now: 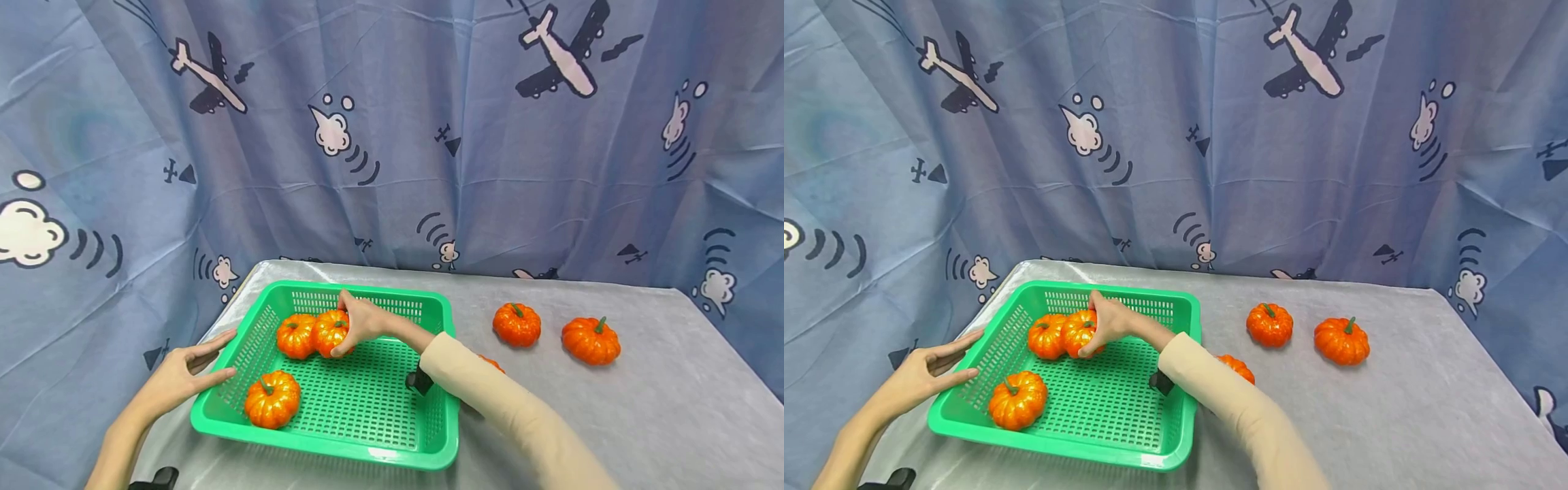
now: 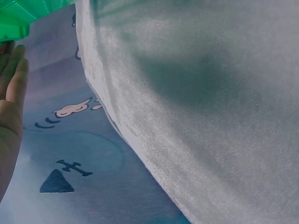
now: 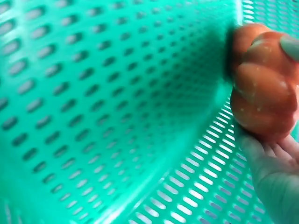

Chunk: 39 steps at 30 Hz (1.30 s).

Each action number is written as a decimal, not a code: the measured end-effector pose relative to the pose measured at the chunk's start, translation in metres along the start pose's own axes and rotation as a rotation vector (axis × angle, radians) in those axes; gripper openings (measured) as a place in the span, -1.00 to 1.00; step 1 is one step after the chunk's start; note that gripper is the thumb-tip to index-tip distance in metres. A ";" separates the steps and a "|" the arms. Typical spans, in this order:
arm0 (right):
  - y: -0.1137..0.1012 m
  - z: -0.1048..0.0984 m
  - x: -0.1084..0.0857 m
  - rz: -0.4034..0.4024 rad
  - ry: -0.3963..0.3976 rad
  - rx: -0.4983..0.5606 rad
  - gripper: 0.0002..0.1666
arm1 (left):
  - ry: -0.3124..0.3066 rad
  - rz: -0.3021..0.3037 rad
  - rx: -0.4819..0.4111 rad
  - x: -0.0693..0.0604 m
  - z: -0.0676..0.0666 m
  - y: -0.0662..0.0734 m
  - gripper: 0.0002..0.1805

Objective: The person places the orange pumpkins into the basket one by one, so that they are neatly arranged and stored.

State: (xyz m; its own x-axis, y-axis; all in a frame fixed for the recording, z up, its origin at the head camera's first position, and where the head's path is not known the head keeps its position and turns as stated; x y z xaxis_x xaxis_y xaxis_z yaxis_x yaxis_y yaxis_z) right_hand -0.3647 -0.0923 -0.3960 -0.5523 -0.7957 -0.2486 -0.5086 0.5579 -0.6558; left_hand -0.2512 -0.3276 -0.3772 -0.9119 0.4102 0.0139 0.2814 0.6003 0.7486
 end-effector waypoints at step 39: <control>-0.002 0.021 -0.001 0.113 -0.101 -0.286 -0.13 | -0.014 -0.023 0.002 0.001 0.001 0.002 -0.32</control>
State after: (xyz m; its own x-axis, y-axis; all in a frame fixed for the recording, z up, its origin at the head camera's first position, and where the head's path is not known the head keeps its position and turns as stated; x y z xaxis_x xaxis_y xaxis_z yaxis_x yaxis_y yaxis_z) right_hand -0.3495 -0.0973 -0.4092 -0.5547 -0.7364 -0.3874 -0.6208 0.6763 -0.3966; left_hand -0.2512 -0.3249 -0.3761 -0.9137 0.4062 -0.0127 0.2614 0.6112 0.7470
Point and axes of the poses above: each hand's wrist, its own x-axis towards the middle knuckle, its own z-axis out of the palm, y = z × x, the point moved 9 cm from there along x, towards the middle knuckle, and after that the axes turned 14 degrees about -y, right-handed, at the moved point
